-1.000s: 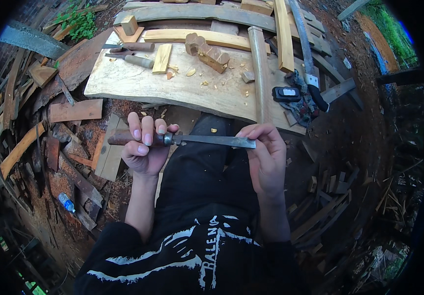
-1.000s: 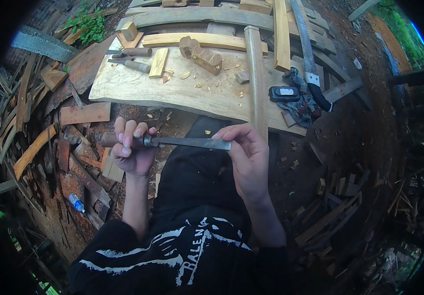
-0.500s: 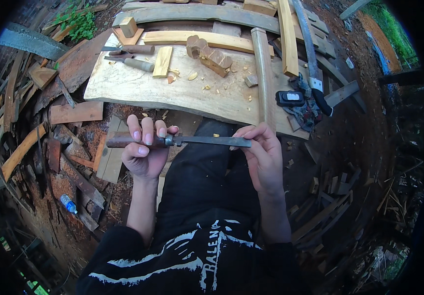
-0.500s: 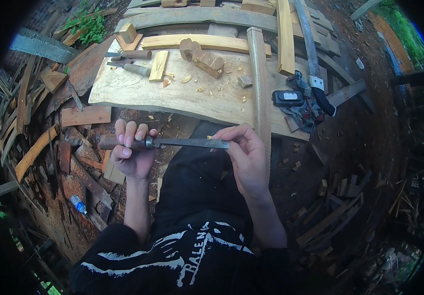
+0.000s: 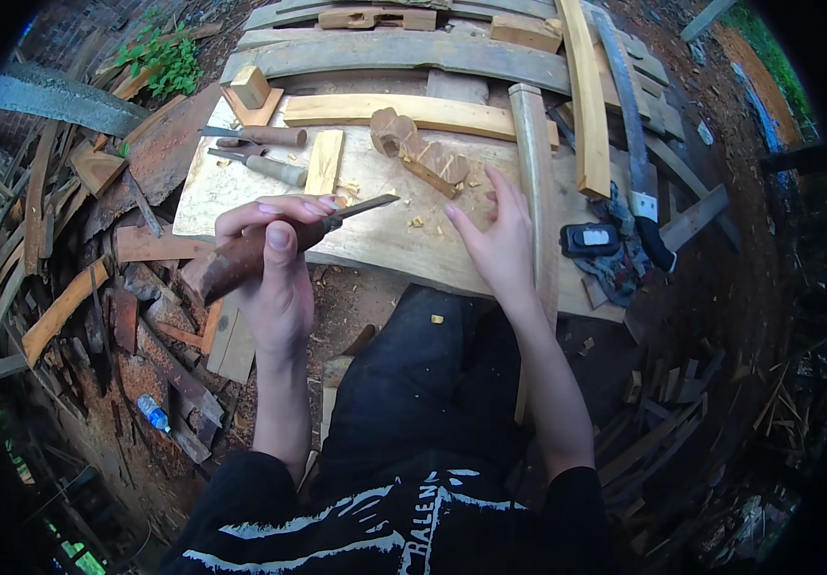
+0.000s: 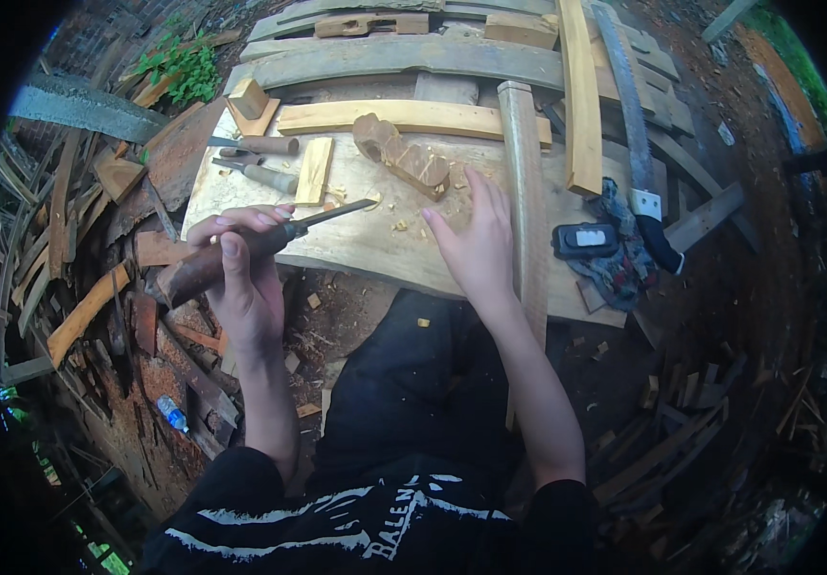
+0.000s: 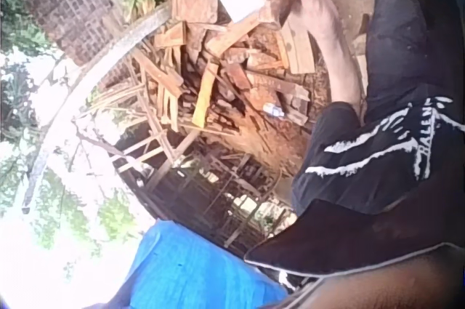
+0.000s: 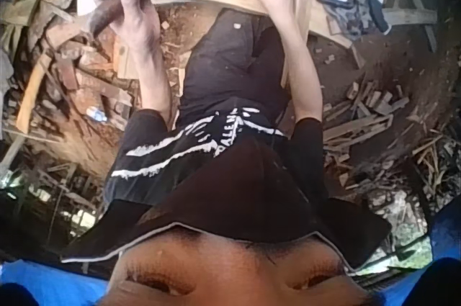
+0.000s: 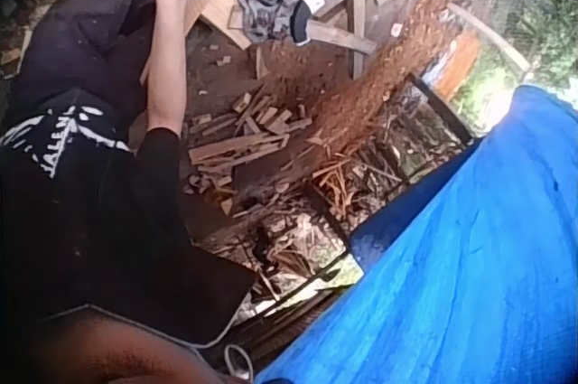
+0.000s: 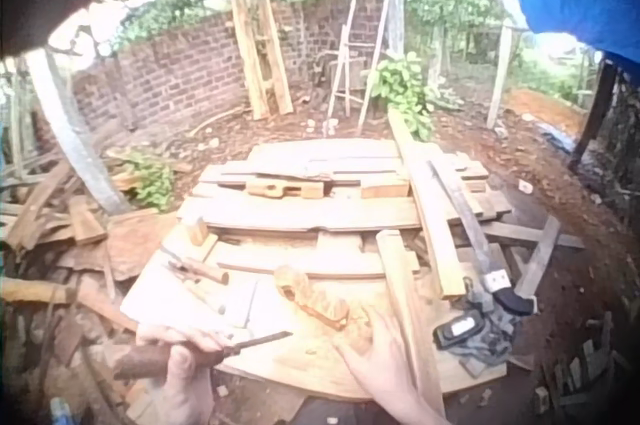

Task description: The person carves a decorative wooden object using a chisel and a wooden mallet.

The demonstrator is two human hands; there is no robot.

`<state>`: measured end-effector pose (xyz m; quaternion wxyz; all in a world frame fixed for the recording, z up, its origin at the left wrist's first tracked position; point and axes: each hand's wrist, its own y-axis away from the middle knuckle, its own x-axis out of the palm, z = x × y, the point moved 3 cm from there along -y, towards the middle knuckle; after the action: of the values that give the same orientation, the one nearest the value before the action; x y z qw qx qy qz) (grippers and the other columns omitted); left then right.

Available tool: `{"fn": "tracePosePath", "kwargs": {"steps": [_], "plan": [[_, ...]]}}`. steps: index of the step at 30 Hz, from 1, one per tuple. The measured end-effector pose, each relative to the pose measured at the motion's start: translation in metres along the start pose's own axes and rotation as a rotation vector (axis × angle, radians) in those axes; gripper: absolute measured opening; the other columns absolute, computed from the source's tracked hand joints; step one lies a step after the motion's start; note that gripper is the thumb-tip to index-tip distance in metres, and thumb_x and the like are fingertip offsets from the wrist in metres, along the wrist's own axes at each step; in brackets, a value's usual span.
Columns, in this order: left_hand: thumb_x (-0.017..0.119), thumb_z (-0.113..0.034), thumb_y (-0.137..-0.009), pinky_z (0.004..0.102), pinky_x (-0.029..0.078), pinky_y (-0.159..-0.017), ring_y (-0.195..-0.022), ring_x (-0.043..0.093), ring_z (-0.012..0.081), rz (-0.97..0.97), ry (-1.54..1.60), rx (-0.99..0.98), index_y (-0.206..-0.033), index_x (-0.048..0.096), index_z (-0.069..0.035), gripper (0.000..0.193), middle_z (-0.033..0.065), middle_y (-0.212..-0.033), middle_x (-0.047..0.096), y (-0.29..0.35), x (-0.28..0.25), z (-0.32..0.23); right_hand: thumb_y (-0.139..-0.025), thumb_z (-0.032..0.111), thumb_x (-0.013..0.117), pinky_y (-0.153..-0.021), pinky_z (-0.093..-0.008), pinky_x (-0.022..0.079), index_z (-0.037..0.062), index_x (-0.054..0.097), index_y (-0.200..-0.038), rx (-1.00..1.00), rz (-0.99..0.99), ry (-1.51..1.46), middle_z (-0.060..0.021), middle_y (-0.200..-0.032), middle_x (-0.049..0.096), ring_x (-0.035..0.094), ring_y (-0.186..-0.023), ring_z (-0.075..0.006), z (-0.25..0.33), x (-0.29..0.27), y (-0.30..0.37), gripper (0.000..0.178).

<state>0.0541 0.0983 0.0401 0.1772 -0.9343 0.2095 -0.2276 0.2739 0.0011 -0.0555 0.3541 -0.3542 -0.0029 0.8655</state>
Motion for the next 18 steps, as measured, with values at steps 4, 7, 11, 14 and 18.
{"fn": "tracePosePath", "kwargs": {"steps": [4, 7, 11, 14, 18], "plan": [[0.063, -0.017, -0.104, 0.0493, 0.052, -0.096, -0.094, 0.065, 0.0285, 0.066, -0.203, 0.081, -0.116, 0.047, -0.006, 0.022, 0.0132, -0.09, 0.063, -0.003, 0.0, 0.011, -0.083, 0.024, 0.083, -0.098, -0.0464, 0.048, -0.0022, 0.061, -0.132, -0.044, -0.008, -0.011, -0.0199, -0.117, 0.069, 0.064, -0.11, -0.0365, -0.009, 0.027, -0.022, 0.06], [0.064, -0.016, -0.104, 0.042, 0.053, -0.089, -0.092, 0.066, 0.0272, 0.051, -0.267, 0.041, -0.115, 0.048, -0.006, 0.021, 0.011, -0.086, 0.062, 0.003, -0.005, 0.016, -0.079, 0.024, 0.087, -0.084, -0.0411, 0.054, 0.0007, 0.065, -0.126, -0.1, -0.024, 0.099, -0.0164, -0.106, 0.069, 0.066, -0.101, -0.0324, -0.002, 0.029, -0.027, 0.056], [0.062, -0.022, -0.105, 0.0464, 0.05, -0.092, -0.089, 0.063, 0.0259, 0.025, -0.266, -0.003, -0.114, 0.049, -0.009, 0.02, 0.0086, -0.084, 0.058, 0.009, -0.008, 0.021, -0.077, 0.025, 0.088, -0.083, -0.0443, 0.052, 0.0009, 0.063, -0.108, -0.068, 0.052, 0.083, -0.0168, -0.099, 0.066, 0.065, -0.097, -0.0347, 0.008, 0.026, -0.012, 0.046], [0.058, -0.027, -0.107, 0.051, 0.048, -0.096, -0.087, 0.06, 0.0249, 0.034, -0.282, -0.013, -0.114, 0.049, -0.011, 0.019, 0.0065, -0.084, 0.055, 0.011, -0.009, 0.023, -0.076, 0.024, 0.088, -0.082, -0.0451, 0.051, 0.0016, 0.061, -0.102, -0.05, 0.124, 0.075, -0.0163, -0.095, 0.064, 0.064, -0.096, -0.0351, 0.014, 0.02, 0.003, 0.044], [0.065, -0.024, -0.103, 0.0518, 0.05, -0.097, -0.086, 0.064, 0.0266, -0.003, -0.251, -0.007, -0.114, 0.049, -0.007, 0.026, 0.0102, -0.084, 0.06, 0.014, -0.011, 0.028, -0.076, 0.023, 0.088, -0.079, -0.0447, 0.052, 0.0013, 0.061, -0.104, -0.085, 0.199, 0.09, -0.016, -0.094, 0.063, 0.064, -0.093, -0.0349, 0.015, 0.014, 0.013, 0.044]]}}
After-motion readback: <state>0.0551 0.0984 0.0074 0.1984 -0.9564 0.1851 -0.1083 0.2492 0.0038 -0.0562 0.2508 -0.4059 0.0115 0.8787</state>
